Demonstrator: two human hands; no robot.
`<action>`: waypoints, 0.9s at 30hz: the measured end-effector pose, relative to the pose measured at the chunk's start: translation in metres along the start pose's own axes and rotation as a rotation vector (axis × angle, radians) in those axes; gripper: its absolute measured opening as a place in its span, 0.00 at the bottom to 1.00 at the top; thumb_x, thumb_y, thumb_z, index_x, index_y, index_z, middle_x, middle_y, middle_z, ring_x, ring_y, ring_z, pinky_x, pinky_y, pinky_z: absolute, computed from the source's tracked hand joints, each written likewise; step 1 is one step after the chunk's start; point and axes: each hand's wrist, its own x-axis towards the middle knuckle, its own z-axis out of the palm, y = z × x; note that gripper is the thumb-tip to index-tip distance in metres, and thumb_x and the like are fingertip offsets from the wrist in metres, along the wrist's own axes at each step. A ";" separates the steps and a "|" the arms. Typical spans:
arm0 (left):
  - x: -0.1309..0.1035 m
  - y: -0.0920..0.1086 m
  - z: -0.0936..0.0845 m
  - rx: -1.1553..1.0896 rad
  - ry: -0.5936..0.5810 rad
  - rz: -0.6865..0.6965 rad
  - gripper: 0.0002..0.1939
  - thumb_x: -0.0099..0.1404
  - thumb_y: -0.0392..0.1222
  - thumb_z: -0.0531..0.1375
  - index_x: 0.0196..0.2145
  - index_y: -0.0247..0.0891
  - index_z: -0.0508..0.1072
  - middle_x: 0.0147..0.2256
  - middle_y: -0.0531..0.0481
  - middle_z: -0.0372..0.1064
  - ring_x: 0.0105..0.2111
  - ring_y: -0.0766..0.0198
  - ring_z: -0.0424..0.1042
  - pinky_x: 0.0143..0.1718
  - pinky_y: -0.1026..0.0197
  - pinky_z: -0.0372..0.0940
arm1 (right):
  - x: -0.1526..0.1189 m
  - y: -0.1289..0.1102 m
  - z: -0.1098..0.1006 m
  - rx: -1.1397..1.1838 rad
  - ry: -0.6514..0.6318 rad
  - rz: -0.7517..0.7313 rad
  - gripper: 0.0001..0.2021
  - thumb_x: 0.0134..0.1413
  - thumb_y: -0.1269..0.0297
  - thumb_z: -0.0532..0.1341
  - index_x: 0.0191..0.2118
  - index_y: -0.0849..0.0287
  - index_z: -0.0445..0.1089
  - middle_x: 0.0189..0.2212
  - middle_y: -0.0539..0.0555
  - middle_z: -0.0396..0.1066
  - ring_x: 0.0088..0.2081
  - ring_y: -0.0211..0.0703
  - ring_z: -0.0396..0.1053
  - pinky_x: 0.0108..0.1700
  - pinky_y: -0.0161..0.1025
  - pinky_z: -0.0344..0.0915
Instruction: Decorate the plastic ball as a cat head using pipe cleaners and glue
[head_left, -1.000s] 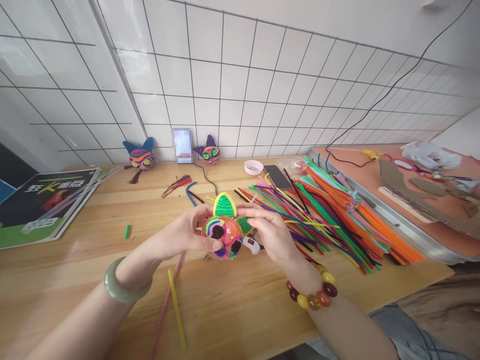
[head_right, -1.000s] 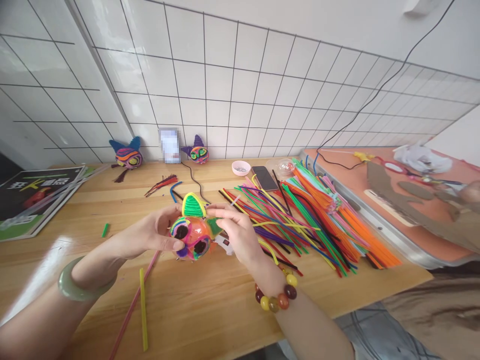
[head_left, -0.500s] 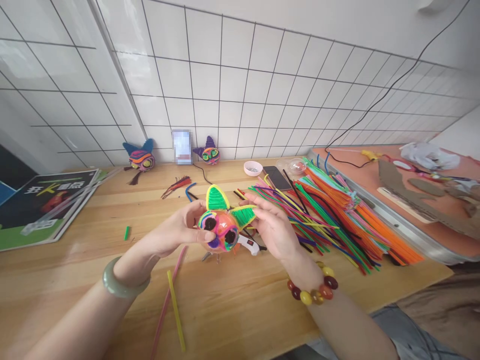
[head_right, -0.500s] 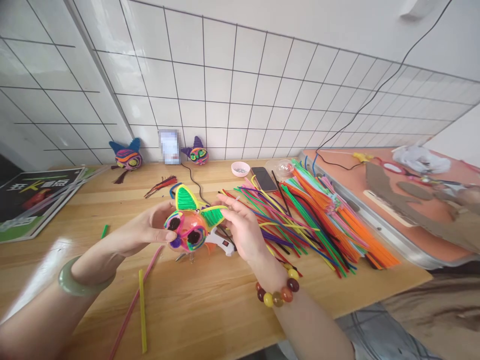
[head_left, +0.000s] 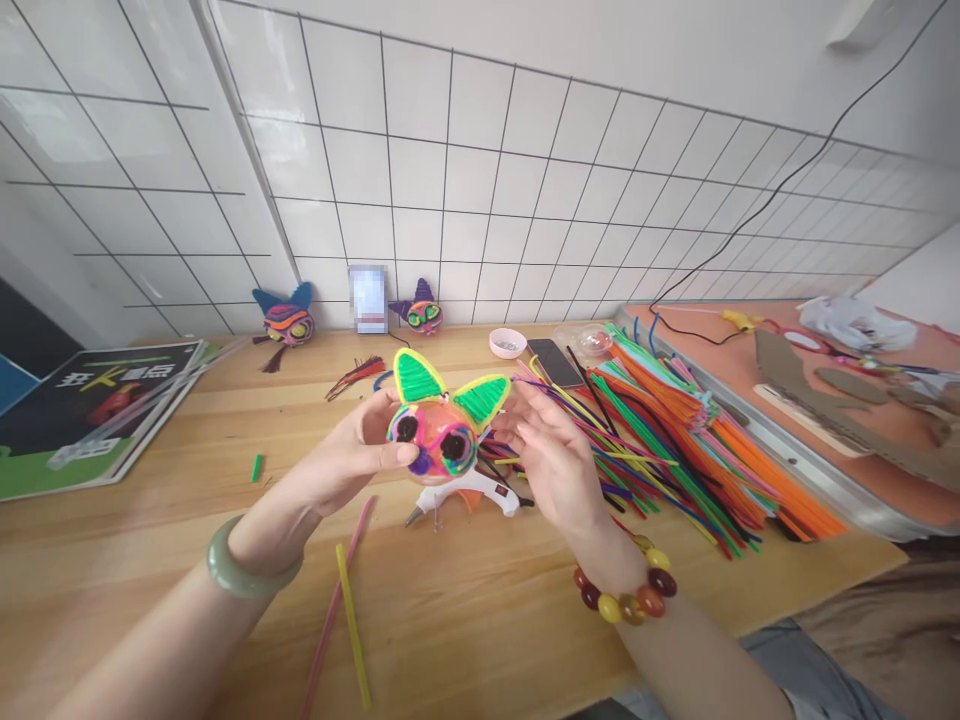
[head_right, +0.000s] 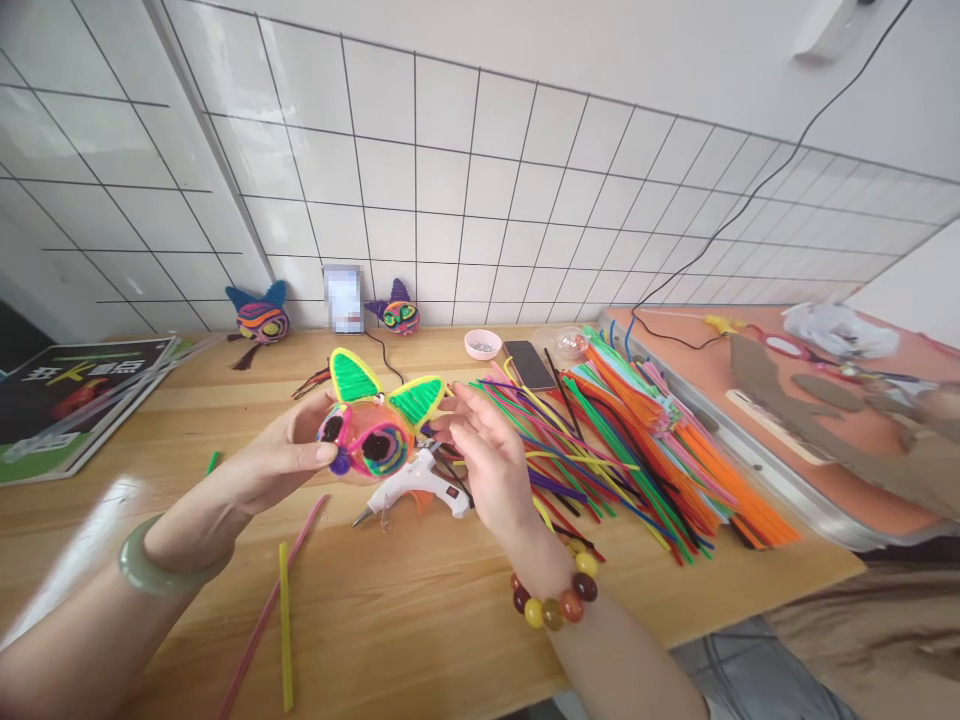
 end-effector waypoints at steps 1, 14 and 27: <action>0.000 0.000 -0.001 -0.010 0.031 0.022 0.25 0.50 0.44 0.71 0.46 0.42 0.72 0.49 0.45 0.72 0.48 0.52 0.72 0.46 0.56 0.70 | 0.001 -0.001 0.000 0.028 0.010 0.017 0.17 0.52 0.67 0.65 0.49 0.49 0.74 0.41 0.50 0.75 0.40 0.39 0.72 0.45 0.39 0.68; 0.003 0.005 -0.012 -0.167 0.292 0.196 0.16 0.56 0.41 0.68 0.42 0.43 0.73 0.46 0.48 0.73 0.45 0.55 0.73 0.44 0.50 0.72 | -0.002 0.008 0.006 0.021 -0.034 0.130 0.10 0.37 0.68 0.75 0.26 0.56 0.73 0.27 0.47 0.69 0.29 0.34 0.66 0.33 0.35 0.64; 0.008 0.001 -0.012 0.001 0.397 0.298 0.22 0.52 0.42 0.72 0.43 0.43 0.71 0.44 0.49 0.75 0.44 0.57 0.73 0.45 0.57 0.69 | -0.005 0.013 0.004 -0.069 -0.097 0.134 0.10 0.35 0.61 0.76 0.21 0.56 0.76 0.20 0.48 0.71 0.25 0.37 0.68 0.29 0.35 0.66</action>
